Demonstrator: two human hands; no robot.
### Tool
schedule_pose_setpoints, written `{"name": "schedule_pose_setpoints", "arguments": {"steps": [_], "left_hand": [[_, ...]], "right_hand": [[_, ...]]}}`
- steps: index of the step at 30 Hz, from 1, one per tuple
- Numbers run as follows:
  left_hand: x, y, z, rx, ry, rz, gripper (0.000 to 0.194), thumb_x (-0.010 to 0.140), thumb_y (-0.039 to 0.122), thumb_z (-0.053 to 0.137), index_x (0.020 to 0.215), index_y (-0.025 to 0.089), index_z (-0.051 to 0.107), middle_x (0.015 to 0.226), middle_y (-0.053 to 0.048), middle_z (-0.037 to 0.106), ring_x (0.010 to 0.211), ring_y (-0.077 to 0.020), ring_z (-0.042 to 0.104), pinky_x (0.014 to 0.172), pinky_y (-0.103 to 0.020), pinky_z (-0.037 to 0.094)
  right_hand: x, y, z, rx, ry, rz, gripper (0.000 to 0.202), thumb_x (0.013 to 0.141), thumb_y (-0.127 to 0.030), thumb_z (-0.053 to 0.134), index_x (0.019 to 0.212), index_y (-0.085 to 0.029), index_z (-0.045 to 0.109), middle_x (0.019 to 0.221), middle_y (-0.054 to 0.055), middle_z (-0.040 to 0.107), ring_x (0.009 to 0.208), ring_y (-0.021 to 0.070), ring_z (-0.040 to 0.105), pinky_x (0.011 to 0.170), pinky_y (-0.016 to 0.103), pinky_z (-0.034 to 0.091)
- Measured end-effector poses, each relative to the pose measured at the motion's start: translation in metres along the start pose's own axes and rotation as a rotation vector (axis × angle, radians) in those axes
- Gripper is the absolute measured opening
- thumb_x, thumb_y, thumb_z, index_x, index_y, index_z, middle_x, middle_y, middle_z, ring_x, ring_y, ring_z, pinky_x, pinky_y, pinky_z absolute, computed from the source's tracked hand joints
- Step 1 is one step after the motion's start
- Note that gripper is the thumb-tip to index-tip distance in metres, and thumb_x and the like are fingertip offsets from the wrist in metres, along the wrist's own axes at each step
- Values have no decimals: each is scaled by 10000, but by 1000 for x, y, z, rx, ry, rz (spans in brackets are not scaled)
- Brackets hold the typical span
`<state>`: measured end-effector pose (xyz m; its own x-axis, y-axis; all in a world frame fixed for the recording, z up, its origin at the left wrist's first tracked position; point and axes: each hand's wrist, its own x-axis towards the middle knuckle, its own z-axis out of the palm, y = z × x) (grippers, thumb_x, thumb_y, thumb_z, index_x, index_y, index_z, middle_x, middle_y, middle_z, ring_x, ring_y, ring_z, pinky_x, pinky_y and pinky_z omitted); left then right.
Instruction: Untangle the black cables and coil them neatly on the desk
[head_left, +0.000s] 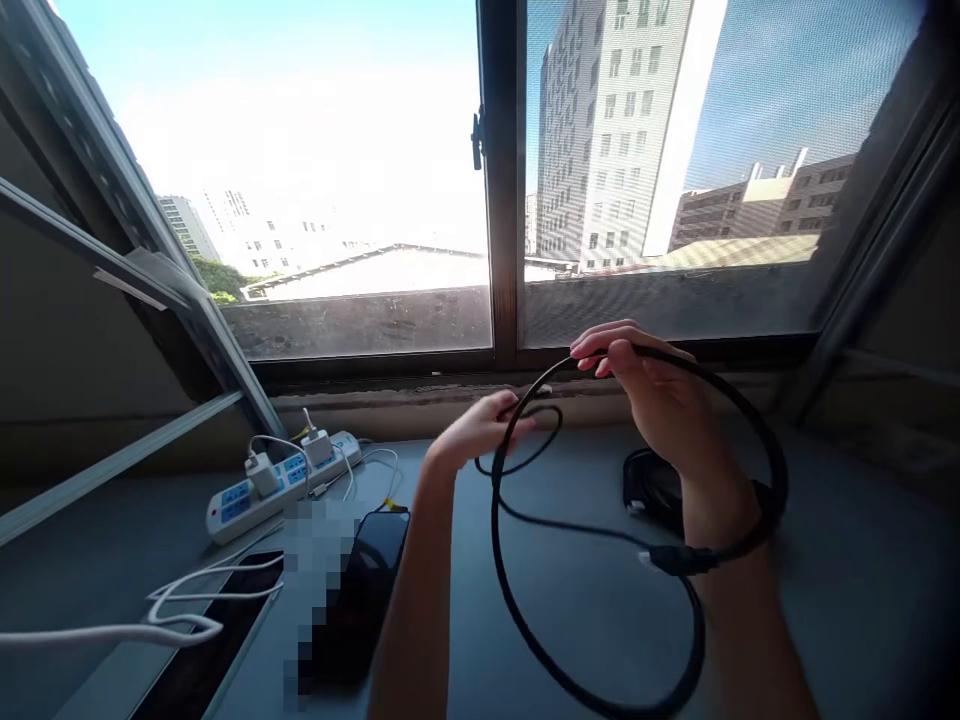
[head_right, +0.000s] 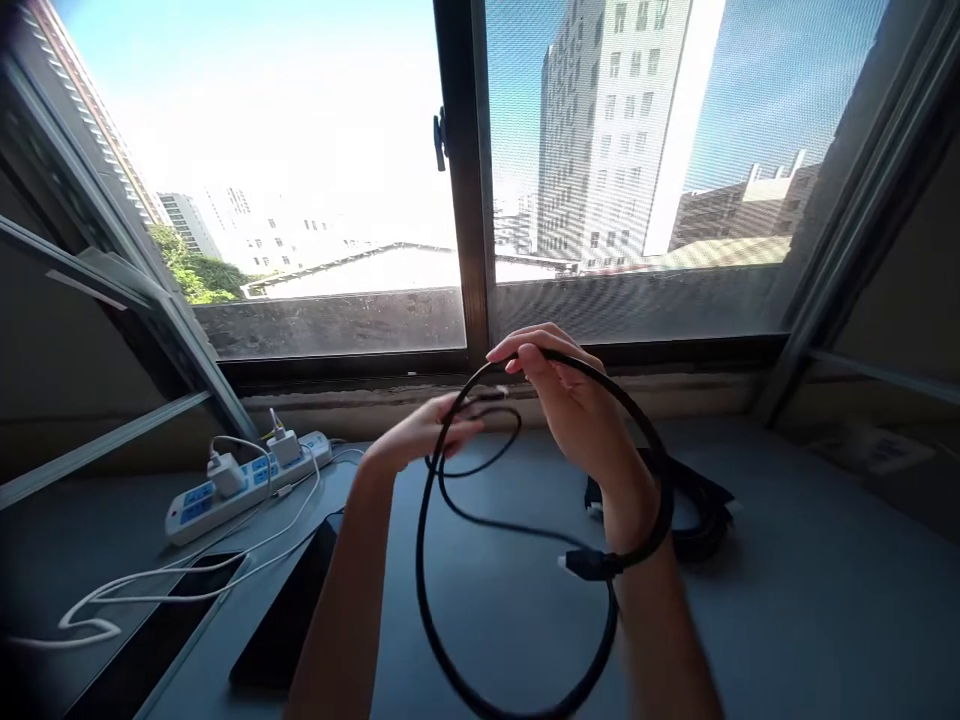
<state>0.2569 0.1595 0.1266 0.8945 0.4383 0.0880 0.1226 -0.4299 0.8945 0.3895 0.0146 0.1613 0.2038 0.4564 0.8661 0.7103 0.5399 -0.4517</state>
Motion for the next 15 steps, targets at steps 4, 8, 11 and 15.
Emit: {"name": "schedule_pose_setpoints", "arguments": {"steps": [4, 8, 11, 15], "left_hand": [[-7, 12, -14, -327, 493, 322, 404, 728, 369, 680, 638, 194, 327, 507, 101, 291, 404, -21, 291, 382, -167, 209], [-18, 23, -21, -425, 646, 565, 464, 743, 351, 688, 622, 210, 262, 431, 126, 226, 315, -18, 256, 329, -174, 157], [-25, 29, -20, -425, 743, 642, 461, 750, 338, 689, 614, 212, 267, 398, 133, 229, 269, -16, 246, 297, -183, 126], [-28, 33, -16, -457, 929, 668, 431, 783, 314, 660, 617, 215, 274, 385, 135, 245, 252, -20, 276, 276, -186, 146]], "right_hand": [[-1, 16, 7, -104, -145, 79, 327, 925, -416, 436, 811, -215, 666, 1056, 37, 615, 1005, 159, 571, 862, 273, 454], [-4, 41, 18, -30, -257, 385, 488, 920, -566, 309, 1076, -226, 622, 1157, 76, 584, 1106, 216, 544, 944, 365, 439], [-6, 50, 26, 166, -329, 719, 603, 892, -645, 236, 1327, -274, 429, 1223, 105, 546, 1090, 227, 575, 918, 398, 477], [-7, 46, 26, 304, -343, 891, 605, 882, -623, 348, 1384, -288, 307, 1169, 113, 586, 1016, 207, 622, 752, 301, 556]]}}
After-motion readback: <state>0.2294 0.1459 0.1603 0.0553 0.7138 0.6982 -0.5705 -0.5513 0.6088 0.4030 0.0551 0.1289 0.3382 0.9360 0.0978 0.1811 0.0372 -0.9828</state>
